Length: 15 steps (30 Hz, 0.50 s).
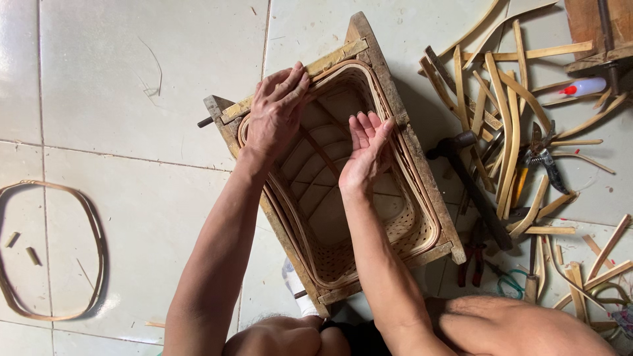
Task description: The person is weaving a rectangular basket using thin wooden strips. They bend and insert the strips into a wooden mold, using pliers and a hammer to secure the frame and adjust the weave.
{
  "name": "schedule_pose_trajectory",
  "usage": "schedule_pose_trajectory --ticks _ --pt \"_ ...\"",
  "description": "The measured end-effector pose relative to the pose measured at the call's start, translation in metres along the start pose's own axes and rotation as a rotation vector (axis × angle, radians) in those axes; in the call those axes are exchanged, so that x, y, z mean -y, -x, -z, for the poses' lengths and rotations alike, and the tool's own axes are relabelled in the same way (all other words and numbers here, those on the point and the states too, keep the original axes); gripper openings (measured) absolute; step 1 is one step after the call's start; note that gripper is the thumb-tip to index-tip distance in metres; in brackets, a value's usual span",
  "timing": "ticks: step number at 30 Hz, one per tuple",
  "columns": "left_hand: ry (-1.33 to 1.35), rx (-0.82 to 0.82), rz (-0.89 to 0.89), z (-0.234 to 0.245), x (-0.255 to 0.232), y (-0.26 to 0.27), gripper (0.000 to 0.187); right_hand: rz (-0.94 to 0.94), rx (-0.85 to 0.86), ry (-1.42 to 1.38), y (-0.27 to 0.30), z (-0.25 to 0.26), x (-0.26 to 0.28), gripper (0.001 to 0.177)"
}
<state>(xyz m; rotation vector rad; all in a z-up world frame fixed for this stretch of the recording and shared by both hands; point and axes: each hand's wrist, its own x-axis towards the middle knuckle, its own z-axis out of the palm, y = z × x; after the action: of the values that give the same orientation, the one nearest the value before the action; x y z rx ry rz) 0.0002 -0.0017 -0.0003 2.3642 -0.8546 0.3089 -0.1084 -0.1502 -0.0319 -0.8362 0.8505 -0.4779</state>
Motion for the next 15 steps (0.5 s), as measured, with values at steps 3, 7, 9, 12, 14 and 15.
schedule_pose_trajectory --ticks 3,7,9,12,14,15 --pt "0.007 -0.016 0.011 -0.002 0.0 -0.001 0.033 -0.006 0.025 -0.023 0.0 0.002 -0.001 0.081" --pt "0.039 -0.019 0.043 -0.001 -0.001 -0.003 0.028 0.0 0.016 -0.017 -0.001 0.003 -0.004 0.081" --pt "0.059 -0.026 0.051 0.001 -0.001 -0.003 0.027 -0.001 0.01 -0.031 -0.001 0.003 -0.005 0.08" --pt "0.037 -0.027 0.046 0.0 -0.002 -0.003 0.029 0.036 0.006 -0.053 -0.003 0.003 -0.005 0.079" --pt "0.034 -0.029 0.076 0.0 -0.004 -0.001 0.028 0.012 0.069 -0.116 -0.001 0.001 -0.001 0.079" --pt "0.038 -0.029 0.081 0.001 -0.004 -0.002 0.028 0.008 0.097 -0.151 0.0 -0.002 0.005 0.079"
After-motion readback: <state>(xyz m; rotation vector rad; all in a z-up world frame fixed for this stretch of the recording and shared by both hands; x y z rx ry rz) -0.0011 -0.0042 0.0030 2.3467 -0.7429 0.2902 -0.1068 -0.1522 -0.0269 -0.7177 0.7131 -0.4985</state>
